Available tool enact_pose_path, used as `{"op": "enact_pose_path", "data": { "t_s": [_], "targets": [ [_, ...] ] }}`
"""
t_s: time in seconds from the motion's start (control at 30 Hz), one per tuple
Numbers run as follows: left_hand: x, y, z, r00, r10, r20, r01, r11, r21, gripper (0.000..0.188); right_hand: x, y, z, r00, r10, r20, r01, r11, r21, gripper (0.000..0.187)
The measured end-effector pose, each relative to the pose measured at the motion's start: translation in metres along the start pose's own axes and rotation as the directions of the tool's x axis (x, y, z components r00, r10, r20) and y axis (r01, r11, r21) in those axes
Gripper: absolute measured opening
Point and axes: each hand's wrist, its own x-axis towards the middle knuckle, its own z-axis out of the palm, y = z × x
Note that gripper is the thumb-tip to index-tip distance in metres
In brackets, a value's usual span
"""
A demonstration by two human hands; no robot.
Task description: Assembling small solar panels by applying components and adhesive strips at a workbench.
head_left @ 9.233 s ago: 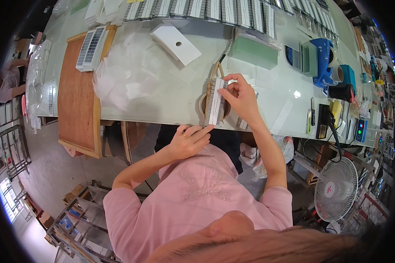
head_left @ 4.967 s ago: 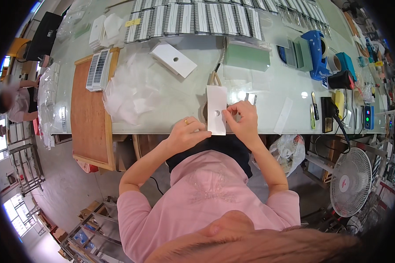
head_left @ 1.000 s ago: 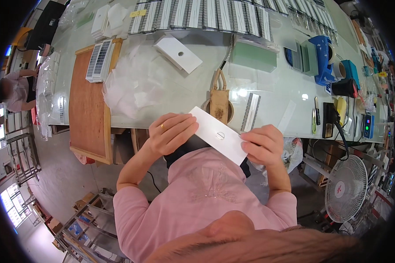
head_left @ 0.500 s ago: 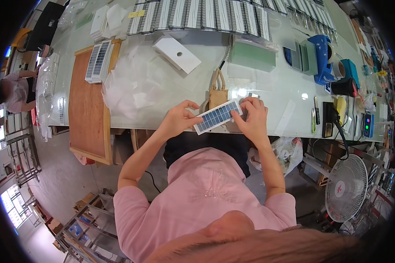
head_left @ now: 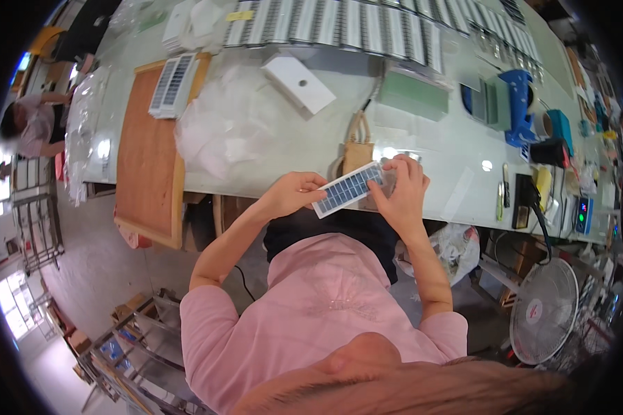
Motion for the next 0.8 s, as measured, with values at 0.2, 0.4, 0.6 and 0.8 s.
{"op": "enact_pose_path", "data": {
  "t_s": [0.2,0.4,0.6,0.8],
  "targets": [
    [-0.049,-0.001,-0.037,0.960,0.139,-0.242,-0.141,0.990,0.009,0.023,0.008,0.007,0.004,0.993,-0.029,-0.115,0.046,0.988,0.150,0.046],
    [-0.100,0.028,-0.219,0.414,0.276,-0.867,-0.276,0.946,0.169,0.024,0.018,0.016,0.000,0.993,0.023,-0.118,-0.003,0.986,0.166,0.038],
    [-0.083,0.035,-0.361,0.286,0.420,-0.861,-0.087,0.906,0.414,0.029,0.024,0.005,0.004,0.993,-0.029,-0.112,0.045,0.989,0.138,0.032],
    [-0.049,0.035,-0.374,0.380,0.458,-0.803,-0.016,0.872,0.490,0.027,0.042,0.025,-0.009,0.981,-0.061,-0.187,0.072,0.996,0.049,0.029]
  ]
}}
